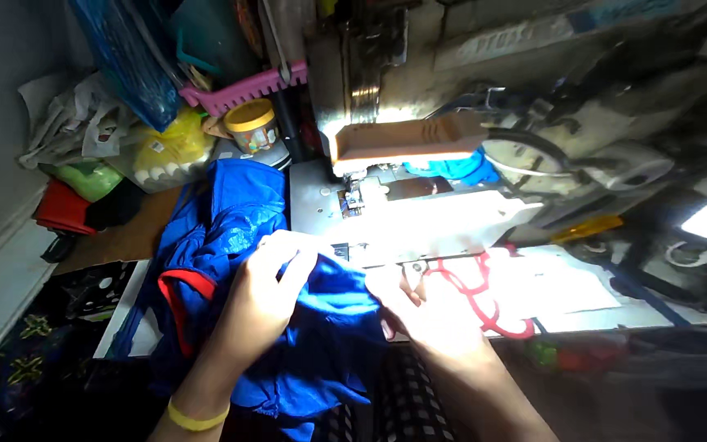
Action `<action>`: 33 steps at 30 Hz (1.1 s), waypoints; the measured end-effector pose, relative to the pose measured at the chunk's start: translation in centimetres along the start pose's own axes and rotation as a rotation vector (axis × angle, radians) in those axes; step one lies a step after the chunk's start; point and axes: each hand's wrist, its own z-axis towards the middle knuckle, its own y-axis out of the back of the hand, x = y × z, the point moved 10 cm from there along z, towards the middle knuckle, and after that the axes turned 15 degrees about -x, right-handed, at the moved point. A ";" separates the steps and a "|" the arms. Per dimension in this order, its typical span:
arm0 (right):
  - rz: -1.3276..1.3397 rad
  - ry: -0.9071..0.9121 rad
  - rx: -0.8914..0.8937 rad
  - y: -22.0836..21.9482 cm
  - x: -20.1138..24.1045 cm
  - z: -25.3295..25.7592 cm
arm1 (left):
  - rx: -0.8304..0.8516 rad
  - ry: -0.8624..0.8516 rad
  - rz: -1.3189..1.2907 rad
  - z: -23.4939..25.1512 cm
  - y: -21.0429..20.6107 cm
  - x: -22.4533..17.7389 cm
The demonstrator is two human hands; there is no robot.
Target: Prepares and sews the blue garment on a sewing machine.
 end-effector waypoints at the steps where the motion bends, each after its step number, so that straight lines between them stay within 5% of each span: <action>1: -0.005 -0.082 -0.012 -0.1 -0.9 0.6 | 0.016 -0.034 0.058 1.6 -0.9 0.0; 5: -0.042 -0.130 -0.107 0.1 -2.4 2.8 | 0.099 -0.145 0.300 6.6 -5.8 2.5; 9: -0.100 -0.144 -0.173 0.4 -2.7 4.0 | 0.250 -0.063 0.353 8.7 -9.6 4.4; 18: -0.198 0.120 -0.289 -0.3 -0.9 3.6 | 0.288 0.097 0.277 11.3 -12.7 6.3; 22: -0.167 0.158 -0.217 -0.4 -0.6 3.0 | 0.171 -0.100 0.239 9.5 -9.3 2.9; 26: -0.228 0.381 -0.351 2.3 2.7 2.4 | 0.005 -0.167 0.419 5.1 -1.2 1.9; 30: -0.513 0.477 -0.235 -0.7 3.9 2.8 | 0.175 -0.076 0.646 0.1 -0.1 5.4; 33: -0.575 0.412 -0.175 -2.7 2.4 4.3 | -0.078 -0.220 0.611 2.2 1.2 3.0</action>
